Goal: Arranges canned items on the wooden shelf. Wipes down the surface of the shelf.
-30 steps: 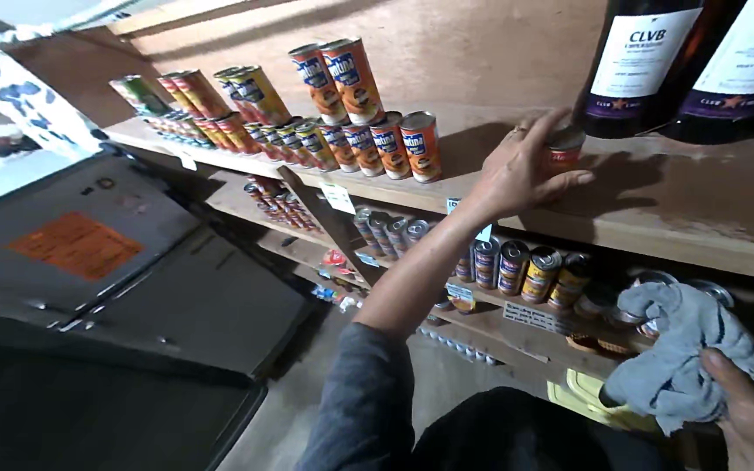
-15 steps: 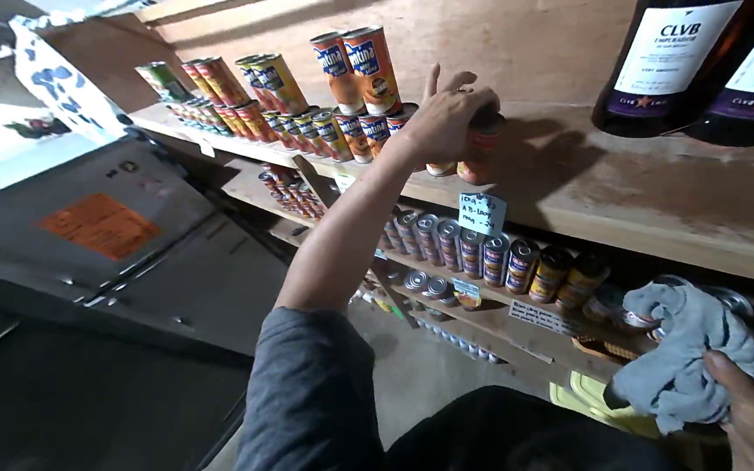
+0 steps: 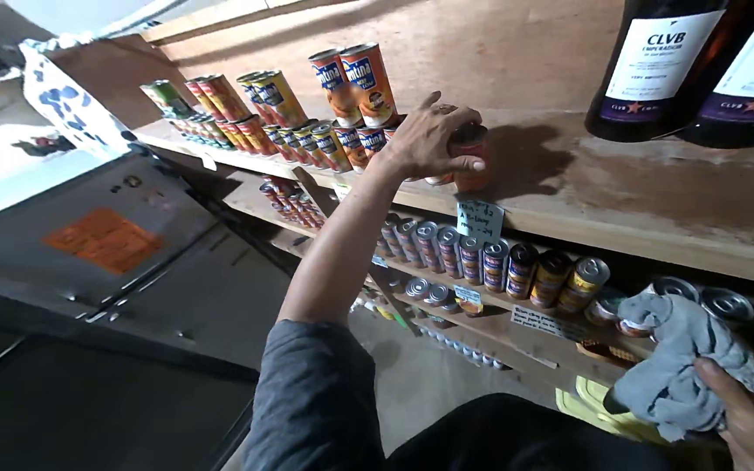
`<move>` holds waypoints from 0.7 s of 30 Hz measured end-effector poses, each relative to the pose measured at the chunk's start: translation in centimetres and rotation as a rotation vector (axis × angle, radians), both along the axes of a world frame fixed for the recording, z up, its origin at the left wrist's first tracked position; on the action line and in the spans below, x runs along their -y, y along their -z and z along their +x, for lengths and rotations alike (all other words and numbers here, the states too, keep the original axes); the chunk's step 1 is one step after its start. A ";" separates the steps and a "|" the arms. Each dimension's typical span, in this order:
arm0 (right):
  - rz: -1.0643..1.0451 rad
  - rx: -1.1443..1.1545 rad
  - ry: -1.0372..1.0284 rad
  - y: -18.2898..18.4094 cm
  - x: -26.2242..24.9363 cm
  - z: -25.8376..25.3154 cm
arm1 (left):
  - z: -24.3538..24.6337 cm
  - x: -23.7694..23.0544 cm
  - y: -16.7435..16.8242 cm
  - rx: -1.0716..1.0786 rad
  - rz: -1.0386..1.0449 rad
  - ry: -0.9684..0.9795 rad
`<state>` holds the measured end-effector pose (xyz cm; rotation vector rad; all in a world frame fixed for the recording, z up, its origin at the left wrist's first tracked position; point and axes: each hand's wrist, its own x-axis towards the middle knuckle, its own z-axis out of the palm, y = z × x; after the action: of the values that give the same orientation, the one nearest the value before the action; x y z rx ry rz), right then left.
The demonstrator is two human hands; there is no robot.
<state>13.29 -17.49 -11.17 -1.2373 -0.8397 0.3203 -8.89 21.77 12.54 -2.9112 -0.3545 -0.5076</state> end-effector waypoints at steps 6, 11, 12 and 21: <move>-0.048 -0.072 0.022 -0.3 -0.2 -0.5 | 0.8 0.9 0.0 0.078 0.095 -0.137; -0.005 -0.009 0.033 0.3 0.0 -0.4 | 5.8 5.9 -1.0 0.255 -0.067 0.048; 0.007 0.020 0.027 0.4 0.2 -0.3 | 7.5 7.2 -1.2 0.279 -0.140 0.128; 0.014 0.012 0.148 1.0 5.0 -0.2 | 31.0 22.4 -1.3 0.090 -0.541 0.568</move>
<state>13.05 -22.45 -12.15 -1.2813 -0.7546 0.1877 22.13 -0.66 13.88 -3.5171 0.4146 -0.7106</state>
